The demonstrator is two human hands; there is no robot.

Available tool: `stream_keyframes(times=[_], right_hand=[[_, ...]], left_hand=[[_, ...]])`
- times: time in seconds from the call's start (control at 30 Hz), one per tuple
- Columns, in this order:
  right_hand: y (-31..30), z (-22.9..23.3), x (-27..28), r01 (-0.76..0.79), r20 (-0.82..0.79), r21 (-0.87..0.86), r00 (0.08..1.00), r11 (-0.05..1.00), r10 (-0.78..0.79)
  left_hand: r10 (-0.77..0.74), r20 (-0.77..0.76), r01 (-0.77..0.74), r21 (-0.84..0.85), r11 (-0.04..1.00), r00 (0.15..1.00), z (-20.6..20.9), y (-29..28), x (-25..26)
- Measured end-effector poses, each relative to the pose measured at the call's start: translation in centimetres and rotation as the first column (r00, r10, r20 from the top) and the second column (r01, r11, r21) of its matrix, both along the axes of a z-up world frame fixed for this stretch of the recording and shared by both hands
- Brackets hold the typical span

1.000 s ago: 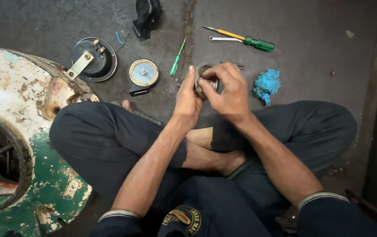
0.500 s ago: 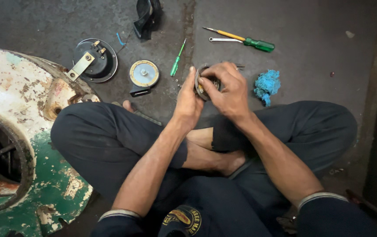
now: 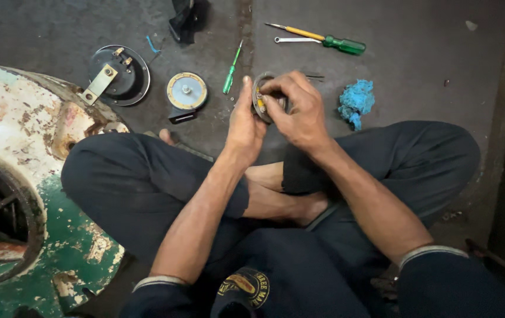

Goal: The person sits on the floor and cleans a small cylindrical electrical component with a blue cloth. They then use a screwdriver to remove screws and open the component's casing. The person manipulates the internal parts, including a yellow element, and uses a wrench to tighten a nut. Finally, they reassemble the component and place it on a larger green and white machine part.

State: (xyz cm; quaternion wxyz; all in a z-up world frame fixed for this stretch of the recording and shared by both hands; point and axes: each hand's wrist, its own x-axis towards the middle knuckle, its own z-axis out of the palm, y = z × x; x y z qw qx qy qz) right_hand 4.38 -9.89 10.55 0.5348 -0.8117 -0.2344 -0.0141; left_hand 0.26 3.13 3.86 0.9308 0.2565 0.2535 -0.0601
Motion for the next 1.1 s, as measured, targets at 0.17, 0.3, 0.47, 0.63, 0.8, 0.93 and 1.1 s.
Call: stream_keyframes(times=[0.17,0.3,0.47,0.63,0.8,0.93,1.1], right_hand=[[0.04,0.04,0.31,-0.005,-0.044,-0.009,0.999,1.0,0.004],[0.14,0.31,0.24,0.015,-0.031,-0.026,0.999,1.0,-0.016],[0.23,0.52,0.0,-0.013,-0.042,0.044,0.999,0.999,0.015],[0.2,0.29,0.15,0.027,-0.022,-0.04,0.999,0.999,-0.028],[0.21,0.1,0.24,-0.008,0.027,0.005,1.0,1.0,0.008],[0.15,0.31,0.22,-0.008,-0.03,0.02,1.0,1.0,0.008],[0.17,0.62,0.21,0.026,-0.054,-0.073,0.998,0.997,-0.03]], left_hand=[[-0.012,-0.01,0.012,0.053,0.999,1.0,0.28,-0.02,-0.01],[-0.037,-0.023,0.038,0.045,0.998,0.999,0.42,-0.21,-0.08],[-0.023,-0.033,0.025,0.067,0.997,0.999,0.37,-0.06,0.01],[-0.013,-0.034,0.014,0.049,0.999,0.999,0.22,-0.07,0.07],[-0.018,-0.02,0.019,0.039,0.999,1.0,0.32,-0.09,0.12],[-0.014,-0.012,0.014,0.04,0.999,1.0,0.55,-0.03,0.2],[-0.04,-0.043,0.042,0.048,0.998,0.998,0.54,-0.01,0.13]])
